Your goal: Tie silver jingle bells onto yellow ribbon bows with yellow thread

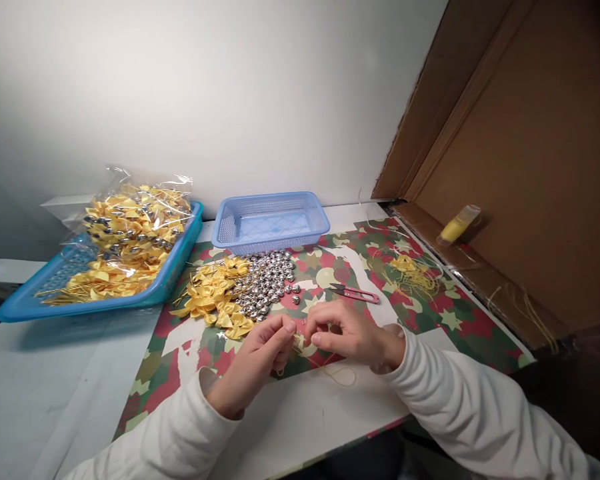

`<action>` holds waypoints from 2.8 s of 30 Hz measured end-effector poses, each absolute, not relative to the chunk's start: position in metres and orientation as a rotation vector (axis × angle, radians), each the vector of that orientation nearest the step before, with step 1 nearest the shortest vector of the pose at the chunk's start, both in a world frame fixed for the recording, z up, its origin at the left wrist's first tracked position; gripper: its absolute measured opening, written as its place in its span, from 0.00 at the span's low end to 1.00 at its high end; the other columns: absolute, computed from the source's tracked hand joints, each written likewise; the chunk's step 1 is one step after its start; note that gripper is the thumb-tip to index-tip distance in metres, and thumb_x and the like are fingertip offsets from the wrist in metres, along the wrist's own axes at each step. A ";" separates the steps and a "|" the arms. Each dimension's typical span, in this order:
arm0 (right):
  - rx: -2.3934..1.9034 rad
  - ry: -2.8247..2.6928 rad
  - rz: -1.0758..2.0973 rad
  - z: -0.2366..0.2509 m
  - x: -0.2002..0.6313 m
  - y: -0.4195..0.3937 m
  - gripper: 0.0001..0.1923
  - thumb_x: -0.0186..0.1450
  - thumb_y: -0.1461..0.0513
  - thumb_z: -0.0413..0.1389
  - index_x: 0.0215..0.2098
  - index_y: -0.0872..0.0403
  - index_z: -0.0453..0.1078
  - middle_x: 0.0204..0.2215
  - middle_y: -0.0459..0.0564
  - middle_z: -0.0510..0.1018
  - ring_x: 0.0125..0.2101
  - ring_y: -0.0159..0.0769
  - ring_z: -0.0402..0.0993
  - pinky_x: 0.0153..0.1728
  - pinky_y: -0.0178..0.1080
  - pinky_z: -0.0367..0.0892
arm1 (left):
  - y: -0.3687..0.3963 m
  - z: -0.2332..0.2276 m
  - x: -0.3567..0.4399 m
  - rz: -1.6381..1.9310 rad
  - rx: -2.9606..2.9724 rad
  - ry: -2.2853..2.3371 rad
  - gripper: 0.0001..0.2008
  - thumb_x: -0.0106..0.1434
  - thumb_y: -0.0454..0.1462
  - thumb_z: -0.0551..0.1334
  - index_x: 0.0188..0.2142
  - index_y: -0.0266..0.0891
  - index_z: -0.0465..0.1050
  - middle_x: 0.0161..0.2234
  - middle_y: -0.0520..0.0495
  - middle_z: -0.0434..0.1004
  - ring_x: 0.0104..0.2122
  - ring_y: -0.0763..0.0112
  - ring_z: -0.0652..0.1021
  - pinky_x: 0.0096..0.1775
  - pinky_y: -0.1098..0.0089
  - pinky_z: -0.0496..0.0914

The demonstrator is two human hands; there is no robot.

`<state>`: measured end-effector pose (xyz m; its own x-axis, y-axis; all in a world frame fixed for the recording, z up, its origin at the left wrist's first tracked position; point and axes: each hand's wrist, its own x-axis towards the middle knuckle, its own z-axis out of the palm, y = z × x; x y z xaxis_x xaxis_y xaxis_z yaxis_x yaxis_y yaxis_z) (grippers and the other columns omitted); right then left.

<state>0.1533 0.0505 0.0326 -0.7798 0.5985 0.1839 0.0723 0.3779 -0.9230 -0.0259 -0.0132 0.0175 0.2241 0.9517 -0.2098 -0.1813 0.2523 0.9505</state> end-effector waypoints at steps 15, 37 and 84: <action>-0.513 -2.171 0.546 0.024 0.146 0.039 0.04 0.59 0.64 0.54 0.26 0.54 0.65 0.22 0.43 0.73 0.24 0.29 0.64 0.34 0.40 0.52 | -0.016 0.019 -0.026 1.086 1.412 1.209 0.17 0.66 0.47 0.55 0.24 0.40 0.62 0.19 0.58 0.55 0.18 0.78 0.57 0.21 0.74 0.54; -0.552 -1.982 0.497 0.017 0.137 0.034 0.03 0.60 0.66 0.60 0.28 0.53 0.73 0.24 0.44 0.79 0.26 0.31 0.72 0.34 0.40 0.60 | -0.012 0.017 -0.025 1.107 1.215 1.268 0.16 0.57 0.45 0.64 0.19 0.37 0.72 0.15 0.55 0.66 0.15 0.80 0.63 0.16 0.77 0.55; -0.648 -1.993 0.398 0.016 0.138 0.035 0.05 0.52 0.68 0.51 0.21 0.53 0.64 0.17 0.40 0.72 0.20 0.29 0.62 0.34 0.41 0.55 | -0.013 0.021 -0.024 1.071 1.308 1.318 0.14 0.58 0.44 0.63 0.22 0.37 0.73 0.14 0.56 0.63 0.15 0.79 0.60 0.16 0.77 0.54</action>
